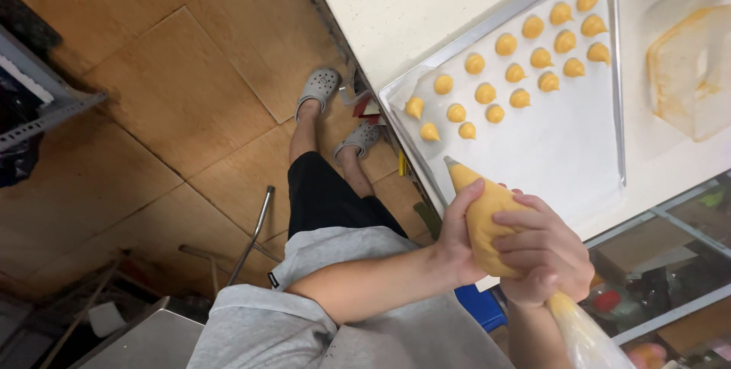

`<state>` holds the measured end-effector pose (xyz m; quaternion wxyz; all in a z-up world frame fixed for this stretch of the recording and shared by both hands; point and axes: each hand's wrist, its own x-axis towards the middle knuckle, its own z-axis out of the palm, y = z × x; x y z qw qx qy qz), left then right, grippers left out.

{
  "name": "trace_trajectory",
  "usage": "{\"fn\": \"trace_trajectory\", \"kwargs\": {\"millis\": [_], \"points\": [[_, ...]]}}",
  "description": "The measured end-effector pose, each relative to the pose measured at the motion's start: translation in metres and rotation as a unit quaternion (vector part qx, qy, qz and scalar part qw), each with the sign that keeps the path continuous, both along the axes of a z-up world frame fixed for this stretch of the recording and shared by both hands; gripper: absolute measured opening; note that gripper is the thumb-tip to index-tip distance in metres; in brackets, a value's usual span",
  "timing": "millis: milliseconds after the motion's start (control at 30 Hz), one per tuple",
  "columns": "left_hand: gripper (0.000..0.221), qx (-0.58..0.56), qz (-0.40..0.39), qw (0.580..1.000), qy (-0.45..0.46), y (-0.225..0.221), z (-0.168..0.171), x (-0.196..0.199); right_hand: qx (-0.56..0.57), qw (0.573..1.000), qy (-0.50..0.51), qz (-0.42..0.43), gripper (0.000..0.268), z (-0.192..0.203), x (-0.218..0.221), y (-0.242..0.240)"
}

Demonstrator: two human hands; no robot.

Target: Pipe small rounds of dough or pastry batter onto a baking sheet using a piping bag.

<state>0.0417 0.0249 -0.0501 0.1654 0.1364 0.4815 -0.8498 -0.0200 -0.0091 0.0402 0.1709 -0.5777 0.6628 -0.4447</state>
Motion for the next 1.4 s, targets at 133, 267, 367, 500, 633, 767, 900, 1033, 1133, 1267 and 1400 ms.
{"fn": "trace_trajectory", "kwargs": {"millis": [133, 267, 367, 500, 633, 767, 900, 1033, 1133, 1267, 1400], "points": [[0.039, -0.023, 0.020, 1.000, 0.008, 0.004, -0.008, 0.003, 0.003, 1.000, 0.011, 0.010, 0.070, -0.007, 0.003, -0.003], [0.040, -0.020, 0.030, 0.999, 0.006, 0.002, -0.011, 0.004, -0.003, 1.000, 0.018, 0.024, 0.069, -0.012, 0.004, -0.006], [0.045, -0.026, 0.019, 0.999, 0.004, -0.003, -0.011, 0.008, -0.001, 0.999, 0.020, 0.028, 0.068, -0.014, 0.006, -0.007], [0.052, -0.010, 0.029, 0.999, 0.028, 0.000, -0.015, 0.009, 0.006, 1.000, 0.016, 0.026, 0.068, -0.014, 0.008, -0.007], [0.054, -0.004, 0.031, 0.998, 0.049, -0.002, -0.016, 0.010, 0.010, 0.999, 0.024, 0.027, 0.068, -0.012, 0.008, -0.012], [0.054, -0.007, 0.010, 0.999, 0.032, -0.001, -0.016, 0.008, 0.013, 0.999, 0.033, 0.023, 0.070, -0.010, 0.009, -0.011], [0.055, -0.020, 0.020, 0.999, 0.036, 0.003, -0.017, 0.005, 0.020, 0.999, 0.036, 0.009, 0.071, -0.009, 0.009, -0.010], [0.055, -0.005, 0.047, 0.997, 0.059, 0.005, -0.018, 0.005, 0.023, 0.999, 0.036, 0.005, 0.071, -0.009, 0.008, -0.009], [0.056, -0.003, 0.044, 0.997, 0.061, 0.005, -0.018, 0.005, 0.030, 0.999, 0.036, 0.008, 0.072, -0.008, 0.009, -0.009], [0.061, -0.012, 0.041, 0.997, 0.061, 0.002, -0.016, 0.006, 0.033, 0.999, 0.039, 0.011, 0.072, -0.007, 0.009, -0.010], [0.063, -0.005, 0.027, 0.998, 0.063, 0.000, -0.014, 0.006, 0.033, 0.999, 0.038, 0.010, 0.071, -0.007, 0.008, -0.008]]}}
